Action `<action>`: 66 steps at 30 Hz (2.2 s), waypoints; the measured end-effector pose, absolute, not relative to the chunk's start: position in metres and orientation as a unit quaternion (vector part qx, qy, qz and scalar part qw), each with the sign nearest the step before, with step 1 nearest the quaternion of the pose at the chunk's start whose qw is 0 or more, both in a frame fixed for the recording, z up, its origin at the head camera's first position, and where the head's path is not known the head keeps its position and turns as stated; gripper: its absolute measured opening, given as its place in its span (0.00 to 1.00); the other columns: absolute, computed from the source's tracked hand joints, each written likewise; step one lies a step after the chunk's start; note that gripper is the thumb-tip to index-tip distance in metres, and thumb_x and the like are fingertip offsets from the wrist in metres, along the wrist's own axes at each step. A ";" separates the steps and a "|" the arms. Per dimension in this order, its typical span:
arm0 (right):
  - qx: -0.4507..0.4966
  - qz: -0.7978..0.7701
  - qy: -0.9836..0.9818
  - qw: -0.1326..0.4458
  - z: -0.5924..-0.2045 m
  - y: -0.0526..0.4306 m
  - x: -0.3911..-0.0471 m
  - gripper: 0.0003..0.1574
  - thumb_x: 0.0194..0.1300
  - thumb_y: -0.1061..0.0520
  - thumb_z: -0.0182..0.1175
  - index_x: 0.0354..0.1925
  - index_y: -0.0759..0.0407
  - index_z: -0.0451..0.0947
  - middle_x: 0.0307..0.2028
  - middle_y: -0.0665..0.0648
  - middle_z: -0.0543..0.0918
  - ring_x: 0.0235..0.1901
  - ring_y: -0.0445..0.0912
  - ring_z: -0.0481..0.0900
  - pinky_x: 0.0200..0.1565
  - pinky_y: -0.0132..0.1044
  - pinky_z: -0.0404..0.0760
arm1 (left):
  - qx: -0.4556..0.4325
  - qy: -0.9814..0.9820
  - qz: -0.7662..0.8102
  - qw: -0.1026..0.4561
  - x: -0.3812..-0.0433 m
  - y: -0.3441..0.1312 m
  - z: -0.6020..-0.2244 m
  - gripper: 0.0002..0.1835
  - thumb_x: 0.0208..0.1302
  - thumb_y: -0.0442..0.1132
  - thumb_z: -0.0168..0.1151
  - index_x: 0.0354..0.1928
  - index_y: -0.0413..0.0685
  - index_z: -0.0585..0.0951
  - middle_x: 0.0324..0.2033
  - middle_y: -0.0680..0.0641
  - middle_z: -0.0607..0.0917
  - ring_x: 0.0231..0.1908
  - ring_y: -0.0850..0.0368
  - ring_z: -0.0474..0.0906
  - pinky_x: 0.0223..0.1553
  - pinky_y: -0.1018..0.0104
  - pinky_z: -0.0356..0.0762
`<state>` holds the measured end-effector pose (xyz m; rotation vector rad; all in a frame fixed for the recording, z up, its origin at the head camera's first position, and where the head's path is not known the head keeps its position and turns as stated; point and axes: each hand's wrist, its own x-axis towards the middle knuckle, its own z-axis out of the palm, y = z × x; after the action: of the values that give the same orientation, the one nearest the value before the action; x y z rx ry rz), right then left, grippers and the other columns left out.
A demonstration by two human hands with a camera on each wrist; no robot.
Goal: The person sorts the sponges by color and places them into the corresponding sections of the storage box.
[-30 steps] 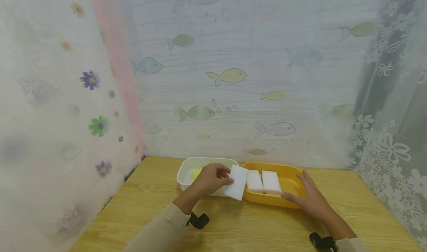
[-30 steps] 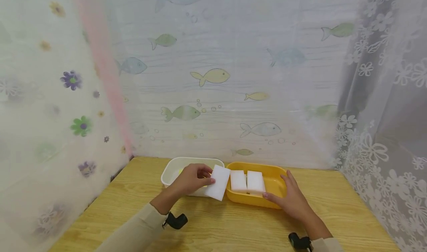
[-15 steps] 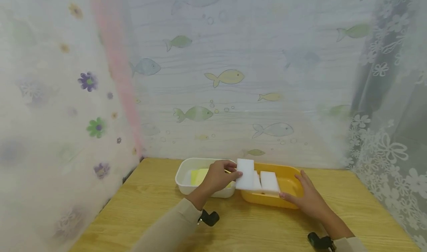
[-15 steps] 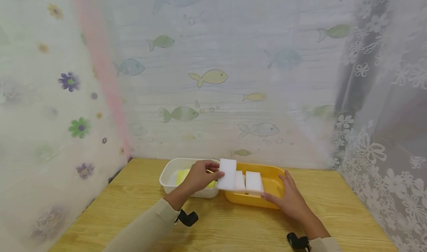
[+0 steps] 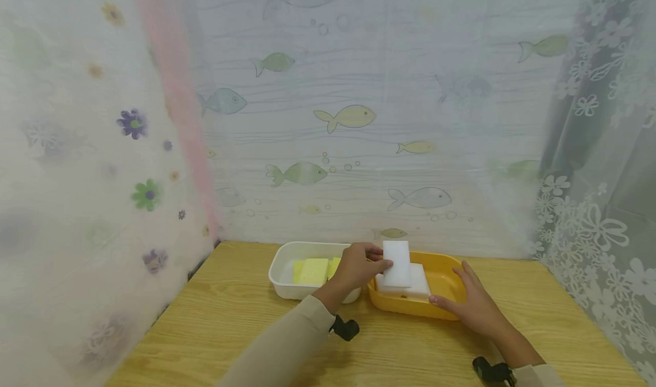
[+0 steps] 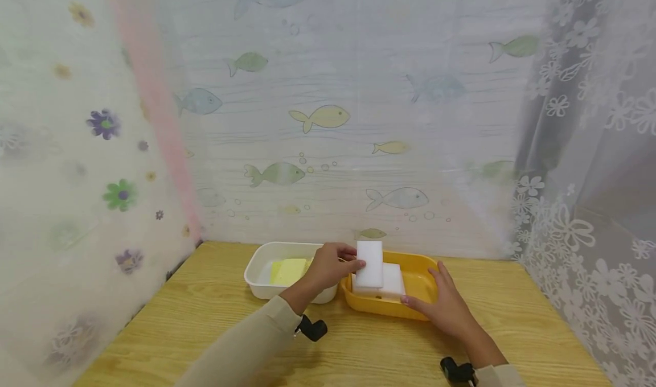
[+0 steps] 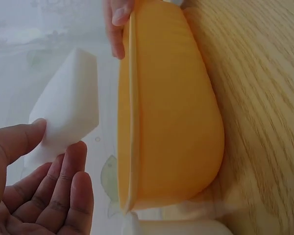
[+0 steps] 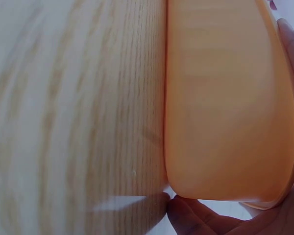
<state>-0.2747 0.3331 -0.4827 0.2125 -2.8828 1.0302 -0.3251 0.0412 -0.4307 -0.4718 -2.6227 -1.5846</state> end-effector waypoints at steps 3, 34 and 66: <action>0.071 0.334 -0.939 0.040 -0.484 0.333 -0.275 0.73 0.64 0.26 0.65 0.82 0.67 0.42 0.81 0.72 0.34 0.75 0.79 0.46 0.64 0.81 0.58 | -0.147 -0.846 -0.512 0.024 -0.326 0.050 -0.431 0.19 0.63 0.49 0.76 0.52 0.48 0.87 0.37 0.56 0.89 0.34 0.64 0.85 0.39 0.65 0.85; 0.065 0.330 -0.941 0.033 -0.483 0.332 -0.277 0.73 0.63 0.25 0.64 0.82 0.66 0.43 0.81 0.72 0.34 0.75 0.79 0.47 0.64 0.81 0.58 | -0.106 -0.896 -0.432 0.002 -0.341 0.072 -0.435 0.13 0.61 0.45 0.77 0.37 0.42 0.90 0.21 0.53 0.88 0.25 0.59 0.85 0.27 0.68 0.80; 0.067 0.332 -0.940 0.037 -0.482 0.331 -0.272 0.72 0.64 0.27 0.66 0.82 0.66 0.43 0.82 0.71 0.36 0.75 0.78 0.47 0.64 0.80 0.58 | -0.090 -0.929 -0.359 -0.013 -0.342 0.081 -0.427 0.20 0.60 0.47 0.78 0.17 0.45 0.84 0.15 0.51 0.86 0.18 0.59 0.74 0.21 0.70 0.66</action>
<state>-0.2725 0.3313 -0.4815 0.2058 -2.8855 1.0206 -0.3425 0.0808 -0.4274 -0.2859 -2.9417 -1.1379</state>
